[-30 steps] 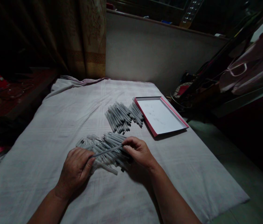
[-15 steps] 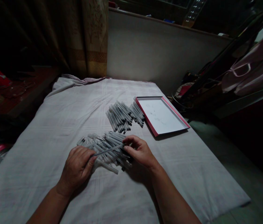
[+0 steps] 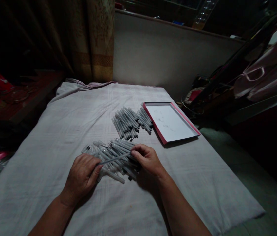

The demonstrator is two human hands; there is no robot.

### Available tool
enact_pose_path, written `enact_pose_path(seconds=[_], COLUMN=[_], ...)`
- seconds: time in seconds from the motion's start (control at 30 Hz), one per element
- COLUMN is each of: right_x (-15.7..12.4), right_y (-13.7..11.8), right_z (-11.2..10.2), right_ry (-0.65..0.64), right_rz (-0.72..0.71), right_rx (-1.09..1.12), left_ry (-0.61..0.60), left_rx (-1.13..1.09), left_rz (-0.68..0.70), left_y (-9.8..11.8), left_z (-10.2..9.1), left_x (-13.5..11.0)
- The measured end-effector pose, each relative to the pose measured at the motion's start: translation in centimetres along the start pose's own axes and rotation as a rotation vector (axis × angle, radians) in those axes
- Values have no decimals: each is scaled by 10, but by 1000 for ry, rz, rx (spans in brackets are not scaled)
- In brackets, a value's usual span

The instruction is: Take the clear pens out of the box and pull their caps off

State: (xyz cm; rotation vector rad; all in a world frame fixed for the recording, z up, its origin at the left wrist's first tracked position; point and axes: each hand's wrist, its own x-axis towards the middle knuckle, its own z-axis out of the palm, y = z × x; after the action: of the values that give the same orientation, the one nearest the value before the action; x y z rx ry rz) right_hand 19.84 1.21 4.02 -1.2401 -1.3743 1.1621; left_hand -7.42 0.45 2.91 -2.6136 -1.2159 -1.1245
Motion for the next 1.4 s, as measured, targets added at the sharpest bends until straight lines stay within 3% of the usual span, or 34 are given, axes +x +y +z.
enact_pose_path(seconds=[0.33,0.53,0.93,1.4], right_x=[0,3,-7,-5], right_y=[-2,-3,0,-10], right_z=[2,-8,-3,3], right_ry=[-11,89,-60,20], right_rz=[16,-129,-388,-220], right_rx=[6,-76,-652,-283], left_ry=[1,25,11,-36], left_rx=[-7,2,43,-23], left_rz=[21,-8,10,-22], left_y=[0,-7,-10,-4], left_z=[0,-6,-6,0], left_x=[0,0,-2,-3])
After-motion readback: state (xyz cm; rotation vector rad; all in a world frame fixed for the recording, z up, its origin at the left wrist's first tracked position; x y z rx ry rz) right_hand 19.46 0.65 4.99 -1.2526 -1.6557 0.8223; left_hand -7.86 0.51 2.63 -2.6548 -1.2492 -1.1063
